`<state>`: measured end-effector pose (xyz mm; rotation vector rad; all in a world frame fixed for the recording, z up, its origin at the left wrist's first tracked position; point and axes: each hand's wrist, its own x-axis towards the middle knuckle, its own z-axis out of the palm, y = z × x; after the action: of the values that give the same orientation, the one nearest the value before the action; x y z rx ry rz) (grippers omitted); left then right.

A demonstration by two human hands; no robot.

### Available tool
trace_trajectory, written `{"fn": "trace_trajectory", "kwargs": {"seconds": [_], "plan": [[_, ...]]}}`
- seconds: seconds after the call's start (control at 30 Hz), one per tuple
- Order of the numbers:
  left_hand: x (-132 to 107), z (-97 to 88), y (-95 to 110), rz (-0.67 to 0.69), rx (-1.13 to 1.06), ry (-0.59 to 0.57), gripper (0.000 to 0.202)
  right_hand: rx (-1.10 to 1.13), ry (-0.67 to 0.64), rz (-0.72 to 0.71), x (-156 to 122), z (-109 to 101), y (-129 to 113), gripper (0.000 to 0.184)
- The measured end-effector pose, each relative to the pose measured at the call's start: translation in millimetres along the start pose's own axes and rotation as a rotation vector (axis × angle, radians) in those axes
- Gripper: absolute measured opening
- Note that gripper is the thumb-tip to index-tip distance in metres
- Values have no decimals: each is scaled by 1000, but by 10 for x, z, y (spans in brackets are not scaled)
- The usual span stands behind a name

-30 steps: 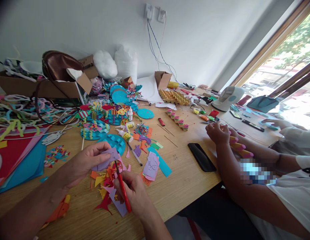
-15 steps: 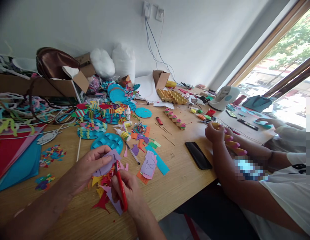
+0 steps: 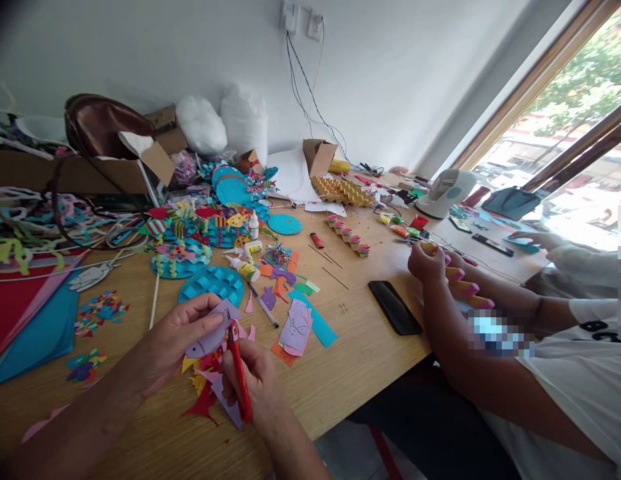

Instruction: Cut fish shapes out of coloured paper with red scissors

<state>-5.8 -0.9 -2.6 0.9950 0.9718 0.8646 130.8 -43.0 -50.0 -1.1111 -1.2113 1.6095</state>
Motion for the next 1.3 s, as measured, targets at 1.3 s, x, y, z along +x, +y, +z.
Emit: {"fn": "trace_trajectory", "kwargs": {"seconds": [1.3], "plan": [[-27,-66,-48,-79,111,-107,29,-82,68,-29,-77,19,21,60]]}}
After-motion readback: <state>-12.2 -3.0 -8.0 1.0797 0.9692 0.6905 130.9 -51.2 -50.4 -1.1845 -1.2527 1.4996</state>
